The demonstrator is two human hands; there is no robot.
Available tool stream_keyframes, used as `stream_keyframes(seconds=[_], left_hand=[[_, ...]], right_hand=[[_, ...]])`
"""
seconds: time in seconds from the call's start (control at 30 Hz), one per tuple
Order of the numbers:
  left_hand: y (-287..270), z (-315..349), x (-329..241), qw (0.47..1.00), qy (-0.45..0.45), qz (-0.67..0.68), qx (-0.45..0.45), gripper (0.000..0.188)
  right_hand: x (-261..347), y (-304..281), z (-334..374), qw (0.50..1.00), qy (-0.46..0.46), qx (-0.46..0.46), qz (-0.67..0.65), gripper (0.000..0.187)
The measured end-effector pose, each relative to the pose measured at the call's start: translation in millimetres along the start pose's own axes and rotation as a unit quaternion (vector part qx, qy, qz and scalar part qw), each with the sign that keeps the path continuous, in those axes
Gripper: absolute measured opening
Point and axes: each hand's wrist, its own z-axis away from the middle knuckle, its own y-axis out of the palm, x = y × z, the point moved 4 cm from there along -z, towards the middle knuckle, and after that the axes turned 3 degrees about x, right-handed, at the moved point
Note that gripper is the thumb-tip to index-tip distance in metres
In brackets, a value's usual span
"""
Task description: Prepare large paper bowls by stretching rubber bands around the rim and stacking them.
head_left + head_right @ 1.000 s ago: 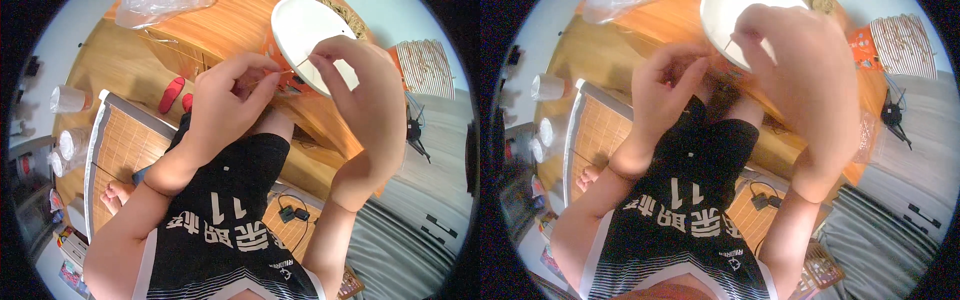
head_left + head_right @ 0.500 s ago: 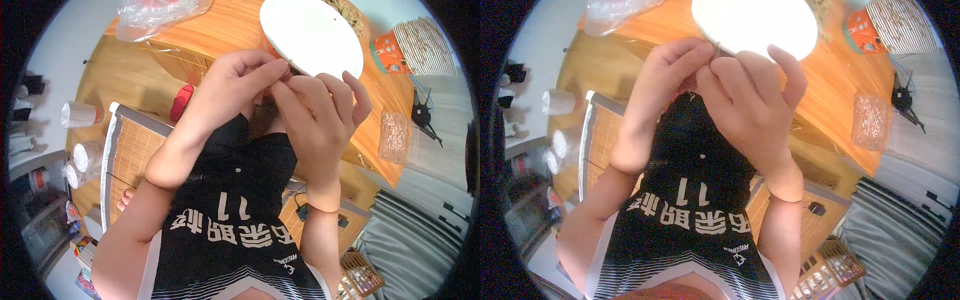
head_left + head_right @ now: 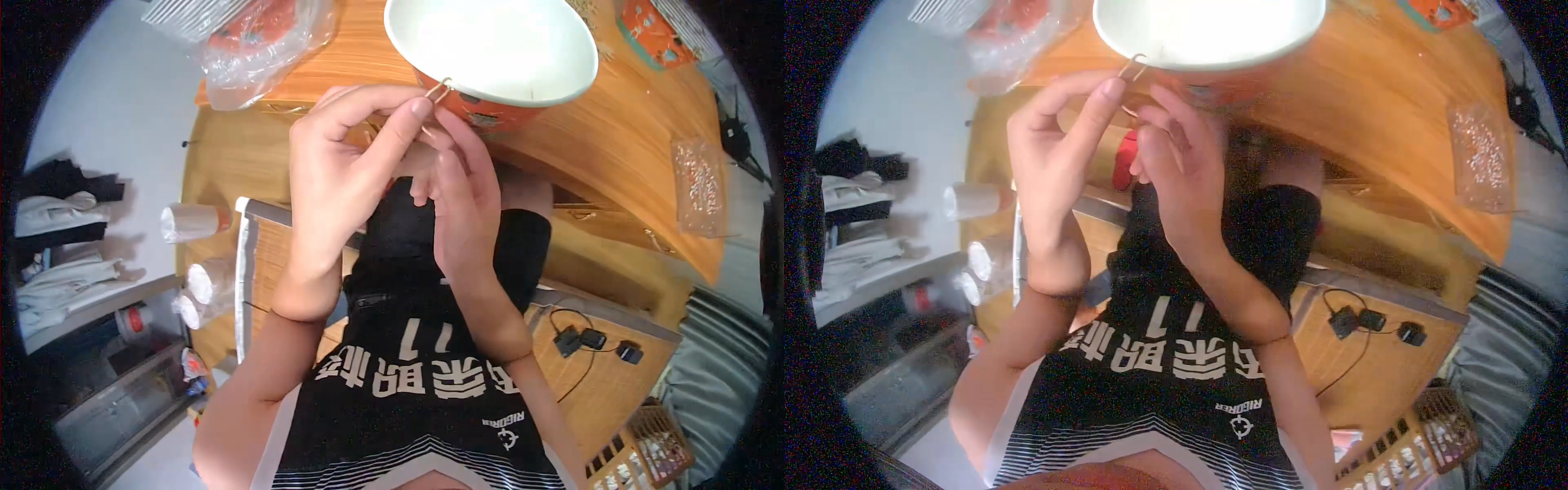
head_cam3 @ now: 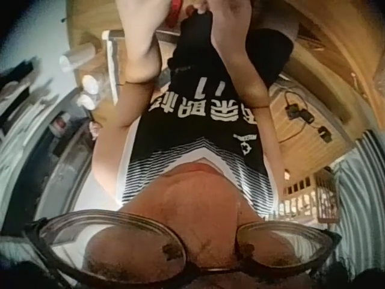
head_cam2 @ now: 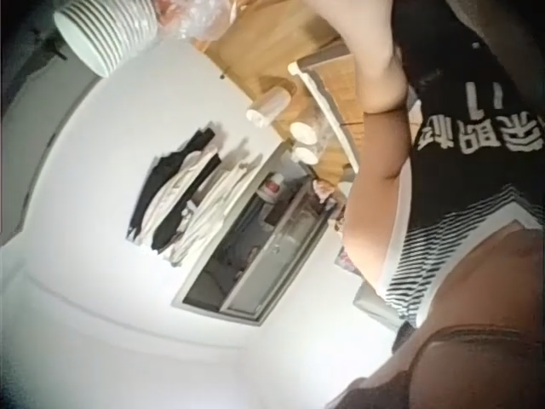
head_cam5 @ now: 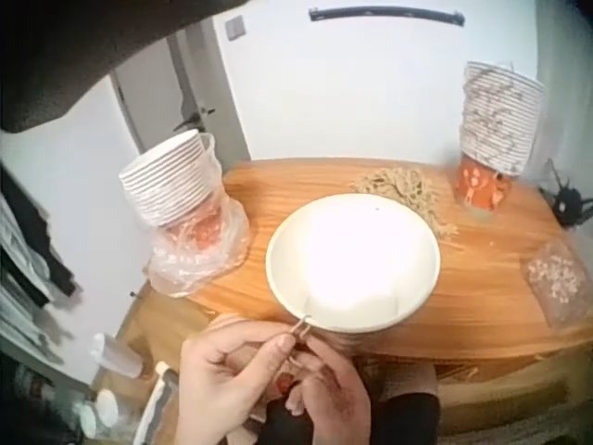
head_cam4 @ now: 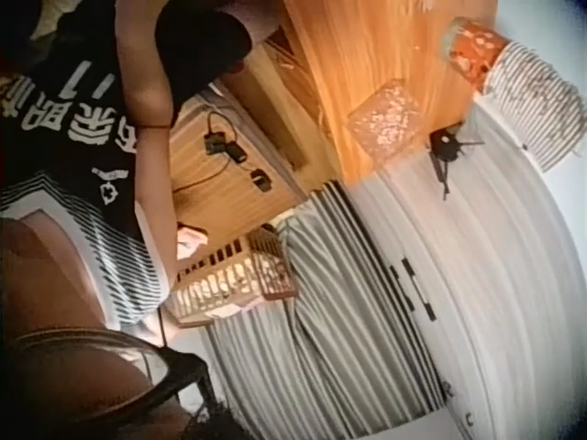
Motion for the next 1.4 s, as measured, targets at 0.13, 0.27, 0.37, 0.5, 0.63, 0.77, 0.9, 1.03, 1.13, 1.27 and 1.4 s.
stream_keyframes(seconds=[0.13, 0.27, 0.37, 0.5, 0.63, 0.77, 0.9, 1.03, 1.13, 1.27, 1.4], left_hand=[[-3, -1, -1, 0.997, -0.061, 0.050, 0.023, 0.012], [-8, -5, 2, 0.999, -0.024, 0.010, 0.034, 0.012], [-14, -7, 10, 0.999, -0.021, 0.022, -0.010, 0.009], [-5, -4, 18, 0.998, -0.067, 0.007, -0.002, 0.011], [11, -2, 32, 0.958, -0.144, 0.241, 0.055, 0.014], [16, 0, 36, 0.919, -0.185, 0.340, 0.068, 0.014], [16, 2, 31, 0.931, -0.169, 0.317, 0.060, 0.013], [19, 7, 27, 0.950, -0.112, 0.290, 0.037, 0.013], [18, 10, 25, 0.981, -0.096, 0.170, 0.011, 0.013], [20, 11, 30, 0.980, -0.085, 0.178, -0.013, 0.014], [22, 8, 26, 0.984, -0.032, 0.173, -0.030, 0.013]], right_hand=[[-2, 14, -13, 0.998, -0.012, 0.023, -0.053, 0.038], [-4, 17, -12, 0.996, -0.010, 0.066, -0.050, 0.025], [-3, -3, -10, 0.994, -0.035, -0.027, 0.096, 0.019], [10, -5, -3, 0.974, -0.140, -0.050, 0.173, 0.020], [4, 4, 3, 0.977, -0.099, 0.027, 0.188, 0.020], [4, 2, -6, 0.930, -0.214, -0.008, 0.299, 0.012], [12, -1, -10, 0.909, -0.236, -0.015, 0.342, 0.016], [12, -15, -8, 0.963, -0.157, -0.061, 0.209, 0.021], [20, -12, -5, 0.968, -0.179, -0.098, 0.149, 0.017], [24, -9, -13, 0.965, -0.196, -0.085, 0.151, 0.016], [51, -4, -3, 0.807, -0.383, -0.100, 0.438, 0.016]])
